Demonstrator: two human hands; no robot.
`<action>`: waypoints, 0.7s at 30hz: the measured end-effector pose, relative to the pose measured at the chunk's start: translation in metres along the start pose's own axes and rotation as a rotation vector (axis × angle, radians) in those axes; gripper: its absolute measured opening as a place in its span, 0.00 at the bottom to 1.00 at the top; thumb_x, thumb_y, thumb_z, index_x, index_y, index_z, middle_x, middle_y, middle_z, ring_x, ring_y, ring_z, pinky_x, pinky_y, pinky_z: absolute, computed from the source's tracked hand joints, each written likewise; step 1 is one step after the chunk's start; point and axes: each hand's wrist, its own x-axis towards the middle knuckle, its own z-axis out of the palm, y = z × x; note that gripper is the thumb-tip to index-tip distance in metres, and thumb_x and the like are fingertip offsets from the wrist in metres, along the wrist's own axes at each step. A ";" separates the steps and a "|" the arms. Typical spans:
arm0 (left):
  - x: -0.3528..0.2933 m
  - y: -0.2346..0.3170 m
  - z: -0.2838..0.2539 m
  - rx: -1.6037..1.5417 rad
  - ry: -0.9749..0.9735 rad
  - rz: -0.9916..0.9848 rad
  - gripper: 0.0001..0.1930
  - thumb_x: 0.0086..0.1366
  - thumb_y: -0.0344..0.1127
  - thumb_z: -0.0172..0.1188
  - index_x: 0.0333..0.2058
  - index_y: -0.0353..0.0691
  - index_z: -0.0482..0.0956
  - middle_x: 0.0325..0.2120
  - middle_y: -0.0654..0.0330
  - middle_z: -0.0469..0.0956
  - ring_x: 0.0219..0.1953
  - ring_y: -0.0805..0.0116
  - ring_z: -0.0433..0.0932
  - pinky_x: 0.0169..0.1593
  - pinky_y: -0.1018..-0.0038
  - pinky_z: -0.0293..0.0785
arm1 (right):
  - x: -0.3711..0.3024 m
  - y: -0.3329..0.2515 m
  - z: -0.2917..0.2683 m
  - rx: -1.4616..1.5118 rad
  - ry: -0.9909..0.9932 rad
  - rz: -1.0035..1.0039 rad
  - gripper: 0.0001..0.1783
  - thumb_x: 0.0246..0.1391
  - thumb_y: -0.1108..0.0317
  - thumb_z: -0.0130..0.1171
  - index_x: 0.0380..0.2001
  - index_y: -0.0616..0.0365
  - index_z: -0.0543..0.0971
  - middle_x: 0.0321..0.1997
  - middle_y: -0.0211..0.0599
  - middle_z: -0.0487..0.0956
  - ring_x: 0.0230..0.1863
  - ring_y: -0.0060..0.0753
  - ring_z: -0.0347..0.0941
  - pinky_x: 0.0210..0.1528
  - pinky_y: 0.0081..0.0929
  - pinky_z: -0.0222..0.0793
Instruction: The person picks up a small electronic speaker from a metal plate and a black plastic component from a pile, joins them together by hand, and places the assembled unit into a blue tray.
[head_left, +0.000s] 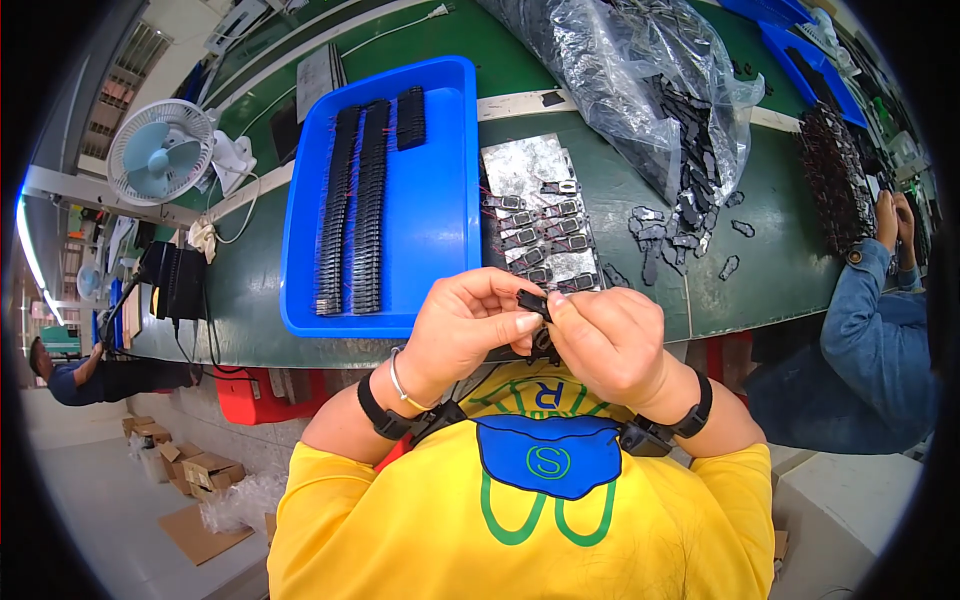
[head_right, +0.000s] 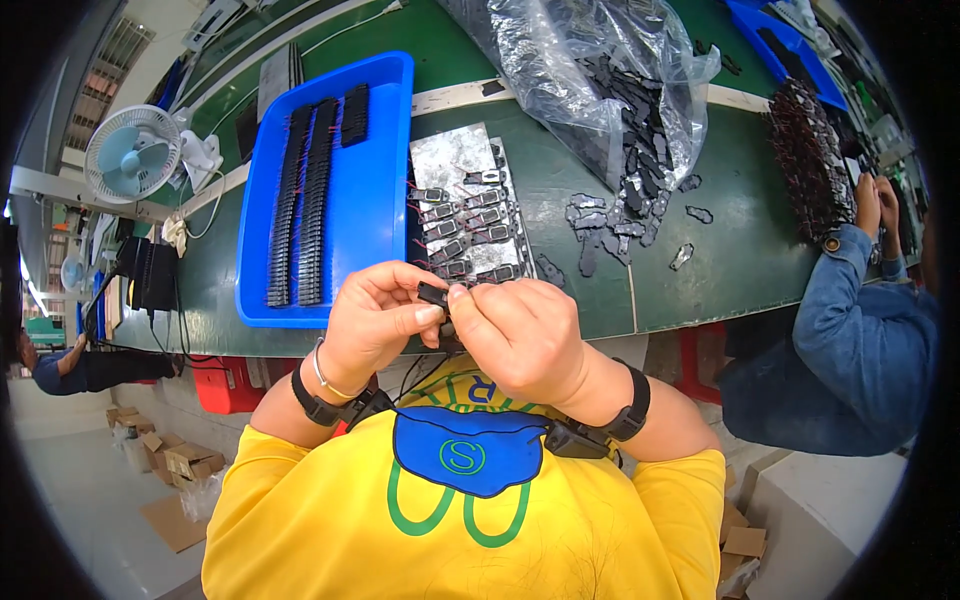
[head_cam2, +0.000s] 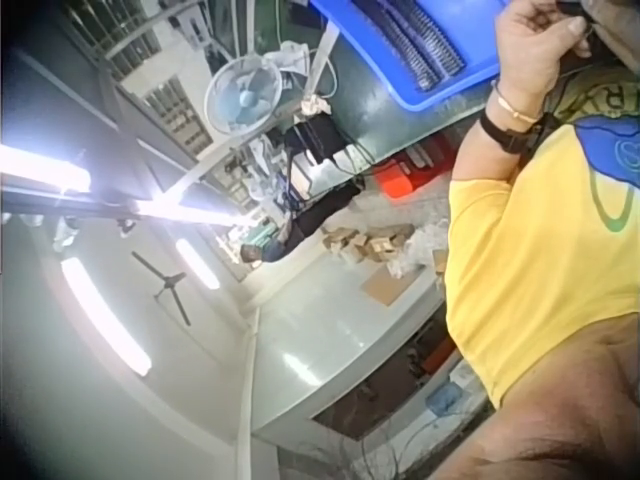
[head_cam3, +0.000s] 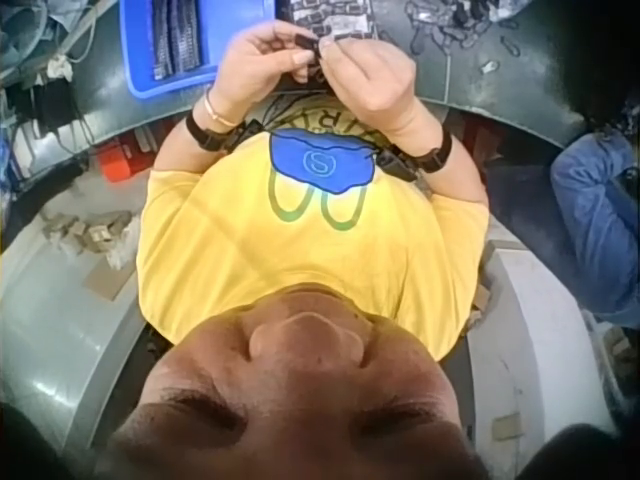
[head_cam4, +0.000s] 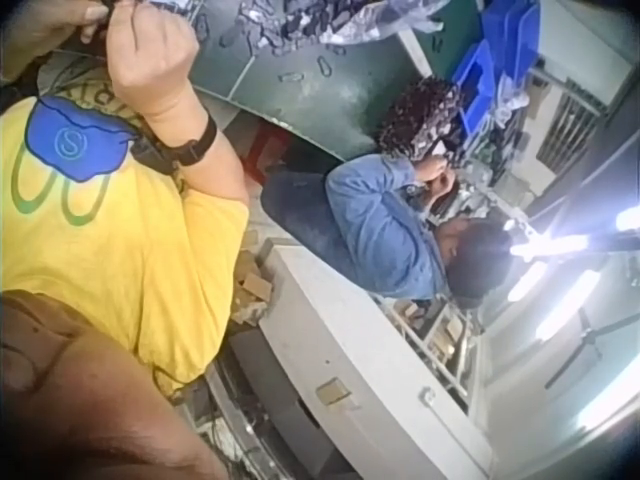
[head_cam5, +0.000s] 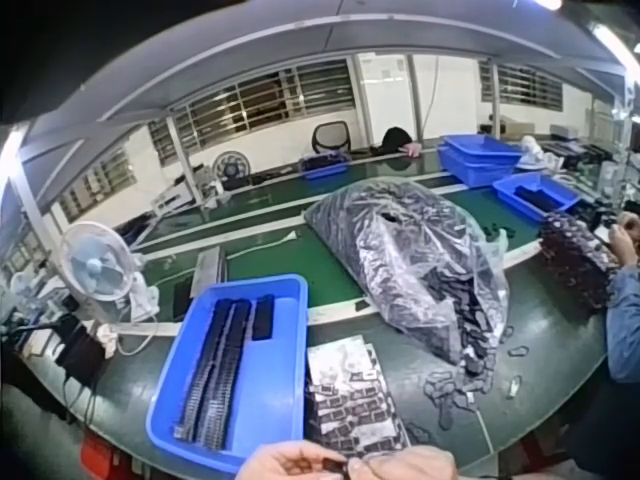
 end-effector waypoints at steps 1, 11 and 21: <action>0.000 -0.001 -0.001 -0.027 -0.006 -0.006 0.11 0.57 0.21 0.61 0.40 0.30 0.77 0.29 0.55 0.79 0.26 0.70 0.79 0.30 0.75 0.80 | 0.000 0.000 0.000 -0.001 -0.002 0.000 0.15 0.34 0.82 0.64 0.32 0.69 0.78 0.23 0.38 0.75 0.18 0.33 0.70 0.18 0.25 0.65; 0.005 -0.001 -0.010 -0.198 -0.103 -0.082 0.11 0.59 0.23 0.61 0.41 0.30 0.76 0.27 0.56 0.79 0.27 0.71 0.79 0.32 0.77 0.79 | 0.004 -0.003 0.002 -0.035 0.009 -0.014 0.14 0.34 0.82 0.64 0.31 0.68 0.78 0.22 0.37 0.75 0.17 0.33 0.70 0.18 0.25 0.65; 0.004 0.003 -0.004 -0.146 -0.067 -0.088 0.11 0.58 0.20 0.59 0.41 0.31 0.74 0.32 0.53 0.79 0.28 0.70 0.79 0.32 0.75 0.79 | 0.003 -0.003 0.006 0.075 0.085 0.131 0.14 0.33 0.83 0.65 0.29 0.65 0.78 0.22 0.37 0.75 0.19 0.36 0.73 0.21 0.27 0.69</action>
